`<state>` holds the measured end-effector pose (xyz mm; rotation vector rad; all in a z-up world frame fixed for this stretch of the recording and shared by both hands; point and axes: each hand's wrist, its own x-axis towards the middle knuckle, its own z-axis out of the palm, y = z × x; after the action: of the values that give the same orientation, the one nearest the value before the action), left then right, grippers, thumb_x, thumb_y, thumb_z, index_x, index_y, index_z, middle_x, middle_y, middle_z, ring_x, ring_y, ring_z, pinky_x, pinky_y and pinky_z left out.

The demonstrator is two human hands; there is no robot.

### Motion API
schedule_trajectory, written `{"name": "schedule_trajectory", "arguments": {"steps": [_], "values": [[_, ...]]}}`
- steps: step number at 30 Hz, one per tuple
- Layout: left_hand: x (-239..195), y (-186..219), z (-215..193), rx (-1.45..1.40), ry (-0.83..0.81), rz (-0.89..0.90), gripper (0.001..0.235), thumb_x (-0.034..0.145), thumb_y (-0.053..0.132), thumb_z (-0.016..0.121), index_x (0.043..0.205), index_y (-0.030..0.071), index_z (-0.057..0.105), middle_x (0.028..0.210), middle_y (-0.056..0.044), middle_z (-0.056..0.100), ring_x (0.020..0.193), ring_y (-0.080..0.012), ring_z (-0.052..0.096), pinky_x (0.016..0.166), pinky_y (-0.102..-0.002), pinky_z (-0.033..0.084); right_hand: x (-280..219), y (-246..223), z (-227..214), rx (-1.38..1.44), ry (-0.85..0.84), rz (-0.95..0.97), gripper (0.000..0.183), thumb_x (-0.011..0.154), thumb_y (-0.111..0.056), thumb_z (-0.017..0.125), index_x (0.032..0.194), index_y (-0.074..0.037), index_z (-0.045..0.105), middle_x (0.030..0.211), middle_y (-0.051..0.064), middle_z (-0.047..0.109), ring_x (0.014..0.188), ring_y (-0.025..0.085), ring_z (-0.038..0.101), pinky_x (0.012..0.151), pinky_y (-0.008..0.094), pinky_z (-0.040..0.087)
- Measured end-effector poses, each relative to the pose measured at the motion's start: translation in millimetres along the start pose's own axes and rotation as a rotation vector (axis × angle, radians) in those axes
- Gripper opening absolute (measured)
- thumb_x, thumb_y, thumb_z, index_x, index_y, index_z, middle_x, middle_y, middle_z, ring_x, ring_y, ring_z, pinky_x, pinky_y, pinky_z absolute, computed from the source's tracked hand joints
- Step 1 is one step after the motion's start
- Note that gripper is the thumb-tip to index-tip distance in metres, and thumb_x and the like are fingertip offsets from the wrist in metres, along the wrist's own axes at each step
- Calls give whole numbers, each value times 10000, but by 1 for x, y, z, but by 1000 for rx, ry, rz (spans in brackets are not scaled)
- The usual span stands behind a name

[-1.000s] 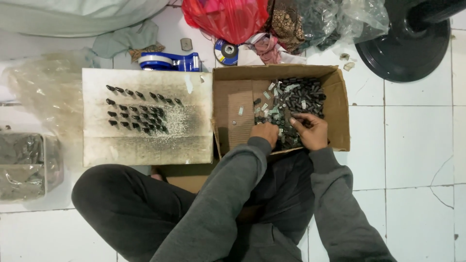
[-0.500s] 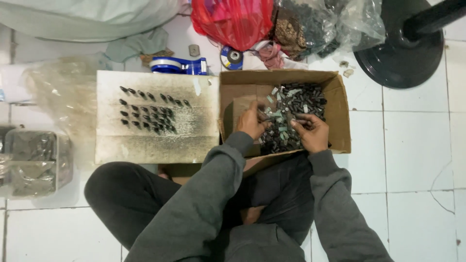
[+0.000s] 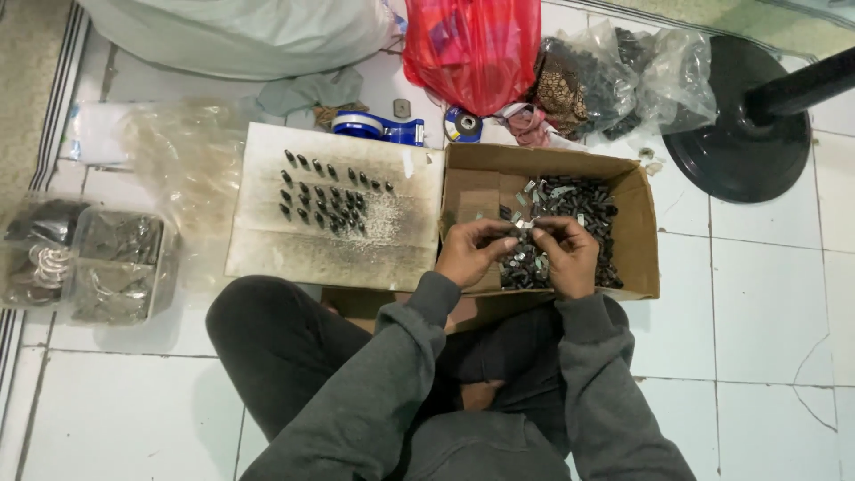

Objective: The person sits on the floor and repeatedly picks up small metal pieces from a cardboard box, joins them together by hand, and places the assembled units onto a white board. The process continues with the person handling the components one at a time.

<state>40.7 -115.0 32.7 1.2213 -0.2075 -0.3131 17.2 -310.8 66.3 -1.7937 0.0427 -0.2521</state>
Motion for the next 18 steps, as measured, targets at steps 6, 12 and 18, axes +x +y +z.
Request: {"name": "schedule_trajectory", "arguments": {"steps": [6, 12, 18], "values": [[-14, 15, -9, 17, -33, 51, 230, 1053, 117, 705, 1242, -13, 714, 1063, -250, 742, 997, -352, 753, 755, -442, 684, -4, -29, 14, -94, -97, -41, 113, 1033, -72, 759, 1108, 8, 787, 867, 218, 729, 871, 285, 727, 671, 462, 570], [-25, 14, -6, 0, 57, 58, 230, 1020, 101, 732, 1189, -50, 692, 1024, -278, 724, 953, -381, 751, 736, -502, 682, -10, -30, 20, -170, -73, 16, 93, 934, -70, 848, 1007, -18, 820, 812, 149, 750, 834, 162, 680, 707, 381, 581], [-31, 18, -3, -4, 151, 23, 151, 987, 93, 767, 1109, 4, 767, 966, -234, 762, 894, -291, 768, 717, -414, 678, -8, -25, 26, -247, -109, -65, 62, 965, -24, 790, 1014, 7, 810, 819, 218, 746, 889, 225, 703, 686, 429, 574]]}}
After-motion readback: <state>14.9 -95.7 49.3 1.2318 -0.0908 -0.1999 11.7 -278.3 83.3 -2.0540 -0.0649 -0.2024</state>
